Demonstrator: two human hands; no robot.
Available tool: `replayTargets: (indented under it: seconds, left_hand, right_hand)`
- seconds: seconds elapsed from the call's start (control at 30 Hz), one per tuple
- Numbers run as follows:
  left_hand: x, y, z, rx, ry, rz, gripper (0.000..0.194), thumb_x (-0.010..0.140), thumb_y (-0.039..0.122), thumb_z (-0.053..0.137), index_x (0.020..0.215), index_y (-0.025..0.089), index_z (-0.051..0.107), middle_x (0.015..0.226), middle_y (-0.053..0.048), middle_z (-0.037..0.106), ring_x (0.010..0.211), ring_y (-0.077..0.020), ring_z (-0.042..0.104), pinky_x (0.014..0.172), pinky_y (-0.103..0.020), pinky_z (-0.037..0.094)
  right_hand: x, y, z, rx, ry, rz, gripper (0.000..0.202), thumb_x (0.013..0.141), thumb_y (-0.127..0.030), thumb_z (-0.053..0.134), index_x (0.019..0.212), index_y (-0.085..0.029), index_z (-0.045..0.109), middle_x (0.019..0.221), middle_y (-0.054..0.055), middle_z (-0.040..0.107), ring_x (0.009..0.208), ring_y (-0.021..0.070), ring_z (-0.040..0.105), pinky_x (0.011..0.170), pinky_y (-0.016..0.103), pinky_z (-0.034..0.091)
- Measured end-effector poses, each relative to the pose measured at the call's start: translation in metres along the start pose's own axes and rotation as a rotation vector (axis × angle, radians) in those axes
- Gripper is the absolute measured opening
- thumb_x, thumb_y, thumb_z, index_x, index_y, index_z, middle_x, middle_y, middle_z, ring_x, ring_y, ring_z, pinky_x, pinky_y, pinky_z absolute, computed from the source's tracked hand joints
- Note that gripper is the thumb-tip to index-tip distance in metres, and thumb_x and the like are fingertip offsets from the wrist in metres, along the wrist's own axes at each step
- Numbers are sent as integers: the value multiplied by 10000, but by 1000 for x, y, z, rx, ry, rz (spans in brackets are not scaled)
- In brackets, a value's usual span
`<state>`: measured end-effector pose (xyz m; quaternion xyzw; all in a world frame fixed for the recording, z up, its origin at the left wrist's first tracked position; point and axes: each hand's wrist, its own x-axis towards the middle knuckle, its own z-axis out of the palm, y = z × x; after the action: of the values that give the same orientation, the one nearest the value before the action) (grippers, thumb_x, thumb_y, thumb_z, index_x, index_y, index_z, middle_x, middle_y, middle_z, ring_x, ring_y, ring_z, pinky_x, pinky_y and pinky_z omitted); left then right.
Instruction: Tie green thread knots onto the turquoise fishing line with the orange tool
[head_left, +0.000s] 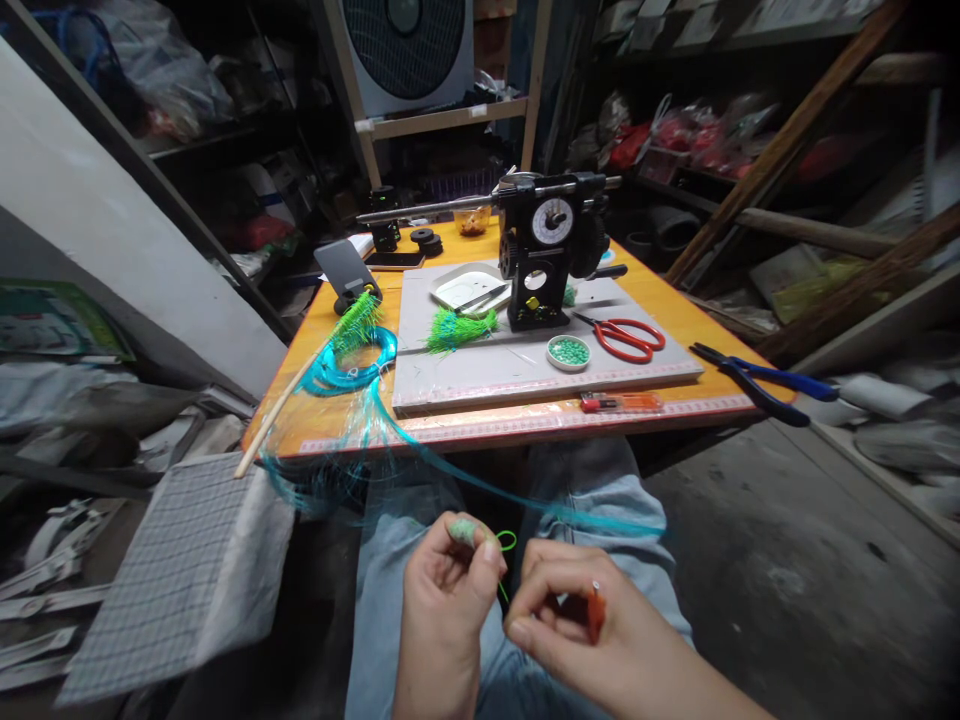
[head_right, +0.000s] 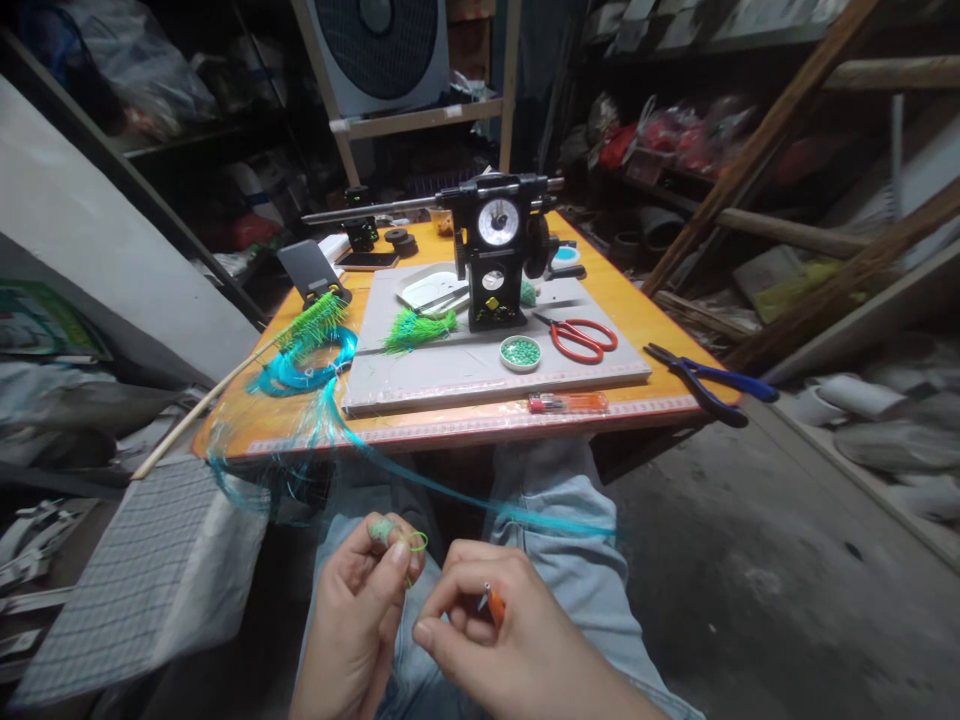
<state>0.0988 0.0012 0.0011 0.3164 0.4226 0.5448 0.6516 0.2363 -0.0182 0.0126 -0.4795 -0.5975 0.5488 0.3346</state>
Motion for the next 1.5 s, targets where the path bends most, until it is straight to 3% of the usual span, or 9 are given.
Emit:
replayTargets:
  seconds: [0.2,0.5,0.73,0.87,1.0,1.1,1.2,1.3,1.5]
  left_hand:
    - [-1,1,4,11,-5,31,242,727,294,778,653,145,602,626,22,537,595,-96,464,564,-174,399]
    - [-3,0,8,-33,4,-6,275,663,328,823,630,142,623,584,27,542,544,-80,440,526,-160,372]
    - [-2,1,7,31,17,12,268,685,332,805,648,141,620,612,21,554,564,-84,468,544,-161,393]
    - [0,4,3,115,68,74,189,728,254,760,664,142,621,618,26,554,576,-81,472,548,-145,406]
    - [1,5,0,228,47,88,117,712,160,742,684,150,629,642,25,580,600,-93,516,562,-152,435]
    - [-1,4,3,253,41,102,116,688,111,728,675,159,624,642,29,587,609,-101,541,577,-158,454]
    - [-3,3,7,245,53,88,125,667,88,715,649,162,615,616,38,573,595,-98,535,573,-154,451]
    - [-4,6,5,255,11,48,120,667,98,714,649,160,612,611,35,571,591,-101,534,571,-164,444]
    - [-1,12,-4,442,-20,98,76,728,160,647,676,178,594,644,18,560,615,-132,518,589,-217,428]
  right_hand:
    - [-1,0,-6,86,130,-47,188,859,-365,648,949,-206,605,813,-5,507,714,140,478,587,231,391]
    - [6,-8,-12,-81,170,-190,213,962,-301,500,793,-198,578,770,2,526,702,146,493,624,264,370]
    - [-1,-3,-18,-56,75,-10,190,943,-410,521,1031,-244,490,839,-20,511,649,121,466,569,234,393]
    - [-12,0,-24,-268,7,-22,150,1009,-334,373,1095,-254,467,999,33,567,959,178,565,834,295,470]
    - [-17,4,-23,-387,4,-171,244,1000,-268,389,1223,-258,488,1241,92,560,1226,229,489,993,343,439]
    - [-11,3,-17,-356,58,-200,221,991,-274,413,1150,-268,567,1129,81,615,1121,229,562,930,329,485]
    - [-5,2,-13,-193,107,-125,224,996,-304,416,1106,-261,607,1003,52,626,794,168,628,752,285,531]
    - [-4,5,-14,47,85,-45,267,987,-351,445,1179,-258,605,958,32,604,507,77,513,477,209,457]
    - [-5,0,-34,-242,15,-311,285,953,-185,491,1156,-266,674,819,39,630,722,154,590,635,261,455]
